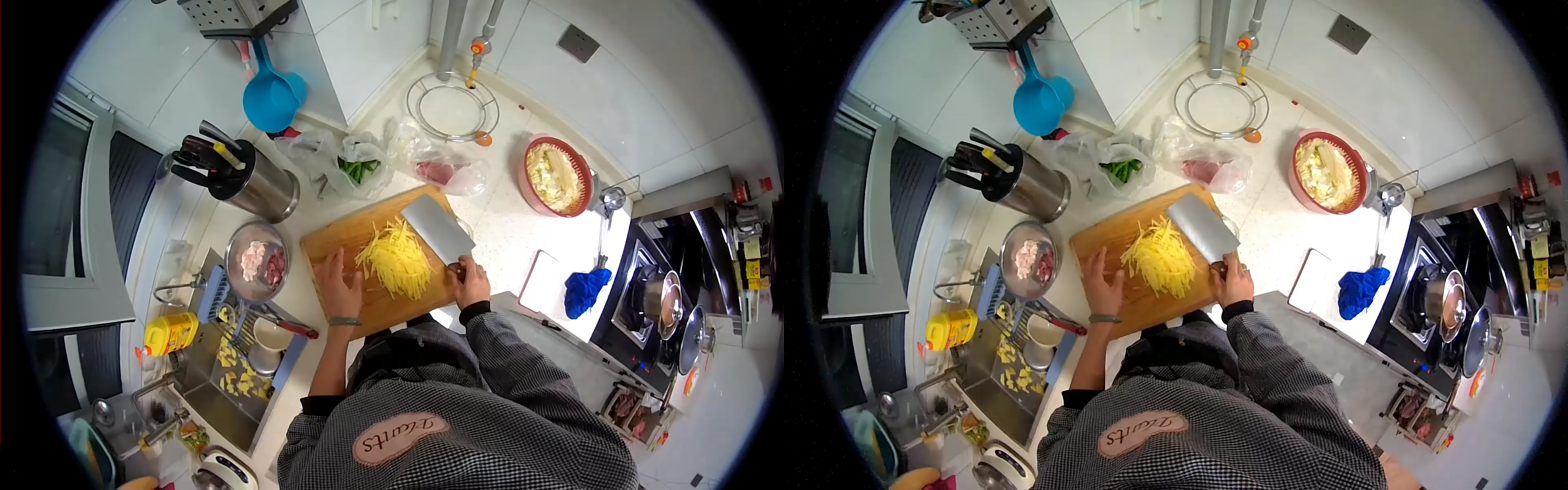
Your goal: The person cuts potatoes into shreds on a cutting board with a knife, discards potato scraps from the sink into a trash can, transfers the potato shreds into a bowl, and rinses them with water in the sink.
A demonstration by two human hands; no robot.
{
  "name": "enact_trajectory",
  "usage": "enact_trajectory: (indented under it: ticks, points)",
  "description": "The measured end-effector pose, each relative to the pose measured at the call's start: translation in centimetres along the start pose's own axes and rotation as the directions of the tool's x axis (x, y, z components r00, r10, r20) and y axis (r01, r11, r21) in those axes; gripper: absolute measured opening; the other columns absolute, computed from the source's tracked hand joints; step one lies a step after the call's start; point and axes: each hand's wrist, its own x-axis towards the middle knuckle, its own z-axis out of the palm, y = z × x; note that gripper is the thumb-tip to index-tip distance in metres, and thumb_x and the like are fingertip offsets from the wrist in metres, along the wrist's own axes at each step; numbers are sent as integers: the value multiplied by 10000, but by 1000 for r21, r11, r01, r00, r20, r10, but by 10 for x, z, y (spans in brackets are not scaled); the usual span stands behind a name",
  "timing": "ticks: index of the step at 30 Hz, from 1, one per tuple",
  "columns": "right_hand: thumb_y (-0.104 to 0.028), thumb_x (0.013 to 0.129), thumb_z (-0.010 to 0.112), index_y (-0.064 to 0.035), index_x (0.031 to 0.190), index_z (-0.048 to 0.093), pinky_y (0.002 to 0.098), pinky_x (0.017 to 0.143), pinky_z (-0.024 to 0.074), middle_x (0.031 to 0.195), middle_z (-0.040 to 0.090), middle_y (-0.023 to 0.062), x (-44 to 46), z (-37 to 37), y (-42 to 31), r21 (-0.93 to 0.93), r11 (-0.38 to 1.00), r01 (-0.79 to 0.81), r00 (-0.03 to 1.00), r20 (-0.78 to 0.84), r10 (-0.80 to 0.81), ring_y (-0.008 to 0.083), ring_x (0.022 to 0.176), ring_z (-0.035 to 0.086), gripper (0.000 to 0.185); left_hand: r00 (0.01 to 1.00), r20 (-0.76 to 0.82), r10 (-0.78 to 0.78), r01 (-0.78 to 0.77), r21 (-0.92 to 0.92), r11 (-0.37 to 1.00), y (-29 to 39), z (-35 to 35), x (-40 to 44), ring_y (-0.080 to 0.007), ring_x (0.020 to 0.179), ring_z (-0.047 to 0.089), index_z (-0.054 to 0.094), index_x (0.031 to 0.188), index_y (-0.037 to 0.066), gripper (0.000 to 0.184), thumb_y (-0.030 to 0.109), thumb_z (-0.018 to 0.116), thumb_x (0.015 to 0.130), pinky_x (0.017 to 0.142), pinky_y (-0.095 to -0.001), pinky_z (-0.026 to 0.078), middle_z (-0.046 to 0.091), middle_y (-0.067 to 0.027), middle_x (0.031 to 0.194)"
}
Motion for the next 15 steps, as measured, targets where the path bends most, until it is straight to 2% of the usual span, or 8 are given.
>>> enact_trajectory:
  ticks: [1, 2, 4, 7, 9, 11, 13, 15]
  points:
    - [-156, 743, 683, -72, 1102, 515, 401, 779, 468, 941, 617, 115, 2, 1, -1, 5, 1000, -1, 1000, 6, 1, 322, 848, 580, 405, 987, 92, -130, 147, -207, 967, -6, 1, -2, -335, 1326, 302, 429, 1356, 162, 685, 23, 673, 732, 1109, -485, 191, 238, -172, 1480]
    - [-158, 732, 691, -72, 1078, 521, 401, 785, 465, 947, 617, 115, 3, 3, -2, -8, 1000, 14, 999, 32, -14, 323, 863, 576, 395, 986, 93, -135, 151, -201, 968, -10, 2, -9, -335, 1326, 302, 429, 1356, 162, 685, 23, 673, 732, 1109, -485, 191, 238, -172, 1480]
    - [-169, 721, 704, -77, 1014, 540, 404, 794, 455, 967, 615, 118, 1, 7, 1, -35, 997, 76, 997, 11, -75, 331, 908, 558, 348, 999, 6, 38, -38, 161, 986, 2, -1, -17, -362, 1324, 294, 364, 1391, 158, 779, 30, 690, 695, 1094, -500, 211, 294, -179, 1451]
    - [-143, 716, 690, -78, 983, 557, 428, 793, 448, 955, 572, 125, -5, -9, -9, -6, 994, 113, 991, -74, -113, 344, 908, 536, 305, 999, -30, 28, -17, 310, 951, 23, -6, -29, -375, 1317, 296, 326, 1405, 138, 803, 39, 678, 690, 1086, -449, 244, 336, -183, 1422]
    - [-120, 722, 674, -66, 996, 559, 432, 787, 444, 966, 550, 136, -20, -27, -9, 85, 990, 115, 985, -136, -103, 354, 903, 528, 302, 993, 8, 120, -119, -41, 992, -11, -1, -33, -372, 1330, 282, 314, 1413, 123, 779, 79, 656, 715, 1074, -570, 157, 359, -176, 1411]
    - [-82, 737, 646, -54, 1045, 556, 429, 769, 441, 979, 533, 153, -47, -36, 7, 77, 996, 38, 979, -203, -22, 365, 893, 523, 322, 947, -42, 320, -314, 105, 944, -7, -2, -38, -379, 1318, 299, 332, 1408, 112, 779, 88, 664, 703, 1063, -580, 178, 379, -187, 1395]
    - [-70, 738, 646, -55, 1052, 554, 423, 772, 443, 993, 526, 153, -83, -56, 18, 111, 991, -72, 978, -185, 92, 358, 909, 523, 327, 979, -61, 193, -162, 338, 927, 42, -10, -58, -383, 1297, 335, 376, 1387, 90, 739, 73, 650, 701, 1063, -501, 245, 423, -197, 1357]
    - [-56, 742, 644, -74, 1065, 555, 402, 747, 462, 1002, 521, 142, -135, -69, 33, 107, 985, -139, 952, -259, 162, 332, 865, 545, 336, 965, -36, 261, -238, 310, 921, 35, -8, -69, -381, 1312, 308, 392, 1377, 88, 725, 34, 633, 696, 1061, -474, 262, 396, -200, 1376]
